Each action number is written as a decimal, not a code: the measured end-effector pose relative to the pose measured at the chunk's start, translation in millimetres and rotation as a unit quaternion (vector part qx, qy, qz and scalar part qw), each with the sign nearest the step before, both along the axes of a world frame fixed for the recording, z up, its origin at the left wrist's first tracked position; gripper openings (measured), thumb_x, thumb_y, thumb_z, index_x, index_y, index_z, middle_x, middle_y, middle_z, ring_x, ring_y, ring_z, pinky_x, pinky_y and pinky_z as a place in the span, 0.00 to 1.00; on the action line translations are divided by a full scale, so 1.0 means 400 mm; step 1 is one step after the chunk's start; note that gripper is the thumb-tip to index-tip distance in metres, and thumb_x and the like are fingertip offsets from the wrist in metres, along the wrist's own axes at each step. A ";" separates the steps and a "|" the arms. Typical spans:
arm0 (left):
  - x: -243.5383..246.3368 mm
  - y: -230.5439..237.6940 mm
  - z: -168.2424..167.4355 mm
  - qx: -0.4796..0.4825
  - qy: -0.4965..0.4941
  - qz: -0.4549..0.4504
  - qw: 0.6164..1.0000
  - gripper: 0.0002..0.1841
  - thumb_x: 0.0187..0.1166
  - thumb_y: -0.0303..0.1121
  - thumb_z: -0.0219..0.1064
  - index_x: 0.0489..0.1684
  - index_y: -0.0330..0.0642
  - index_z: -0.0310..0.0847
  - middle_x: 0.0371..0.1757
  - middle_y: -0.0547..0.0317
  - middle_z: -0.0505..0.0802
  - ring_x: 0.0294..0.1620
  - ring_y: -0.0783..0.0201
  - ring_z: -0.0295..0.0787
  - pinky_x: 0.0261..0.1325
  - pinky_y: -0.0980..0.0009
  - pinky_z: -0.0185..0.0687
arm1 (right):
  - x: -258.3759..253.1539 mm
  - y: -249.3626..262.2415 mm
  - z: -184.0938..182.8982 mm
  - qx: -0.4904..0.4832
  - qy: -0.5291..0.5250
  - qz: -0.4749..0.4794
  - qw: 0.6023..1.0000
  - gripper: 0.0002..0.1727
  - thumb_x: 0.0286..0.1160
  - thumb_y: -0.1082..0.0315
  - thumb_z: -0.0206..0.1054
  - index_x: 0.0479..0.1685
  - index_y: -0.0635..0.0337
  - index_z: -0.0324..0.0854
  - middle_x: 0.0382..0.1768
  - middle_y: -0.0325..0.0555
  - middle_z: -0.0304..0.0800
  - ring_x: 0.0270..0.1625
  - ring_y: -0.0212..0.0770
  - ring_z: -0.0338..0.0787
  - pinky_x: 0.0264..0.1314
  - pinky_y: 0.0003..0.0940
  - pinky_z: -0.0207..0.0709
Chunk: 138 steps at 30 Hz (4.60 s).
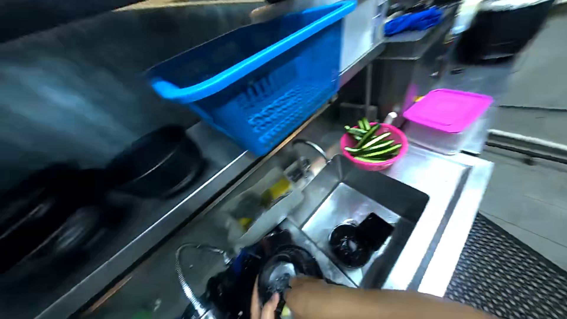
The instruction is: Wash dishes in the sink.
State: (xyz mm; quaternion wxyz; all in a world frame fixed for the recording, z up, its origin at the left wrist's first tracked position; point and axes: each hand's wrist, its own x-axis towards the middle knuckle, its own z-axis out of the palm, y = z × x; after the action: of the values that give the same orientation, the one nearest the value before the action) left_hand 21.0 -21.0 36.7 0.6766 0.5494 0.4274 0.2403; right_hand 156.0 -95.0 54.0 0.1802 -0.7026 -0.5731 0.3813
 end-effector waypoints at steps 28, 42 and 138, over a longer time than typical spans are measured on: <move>-0.058 0.048 0.003 -0.085 0.056 -0.181 0.978 0.22 0.90 0.38 0.55 0.79 0.38 0.73 0.61 0.43 0.92 0.53 0.47 0.95 0.51 0.51 0.94 | 0.248 -0.229 -0.158 0.059 0.097 -0.270 0.956 0.18 0.76 0.54 0.75 0.59 0.52 0.88 0.44 0.46 0.94 0.46 0.44 0.93 0.56 0.55 0.87; -0.452 -0.019 -0.278 0.184 0.611 -0.115 0.762 0.47 0.60 0.58 0.81 0.87 0.59 0.69 0.89 0.40 0.66 0.87 0.32 0.61 0.79 0.33 0.63 | 0.379 -0.239 -0.691 -0.215 0.066 -0.404 0.887 0.23 0.78 0.57 0.72 0.65 0.63 0.83 0.62 0.64 0.88 0.68 0.61 0.86 0.72 0.65 0.75; -0.131 -0.004 -0.099 0.137 0.019 -0.066 0.988 0.17 0.90 0.36 0.57 0.61 0.35 0.86 0.53 0.51 0.95 0.58 0.64 0.91 0.70 0.60 0.84 | -0.294 0.085 -0.054 0.177 0.278 -0.528 0.783 0.27 0.91 0.65 0.49 0.86 0.61 0.64 0.78 0.58 0.76 0.77 0.46 0.80 0.80 0.45 0.74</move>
State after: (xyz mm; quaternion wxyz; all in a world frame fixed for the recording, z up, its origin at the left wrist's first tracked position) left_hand -31.2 -22.8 -2.7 0.6011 0.6682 0.3663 0.2409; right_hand 38.5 -61.2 32.5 0.6260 -0.7148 -0.0948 0.2971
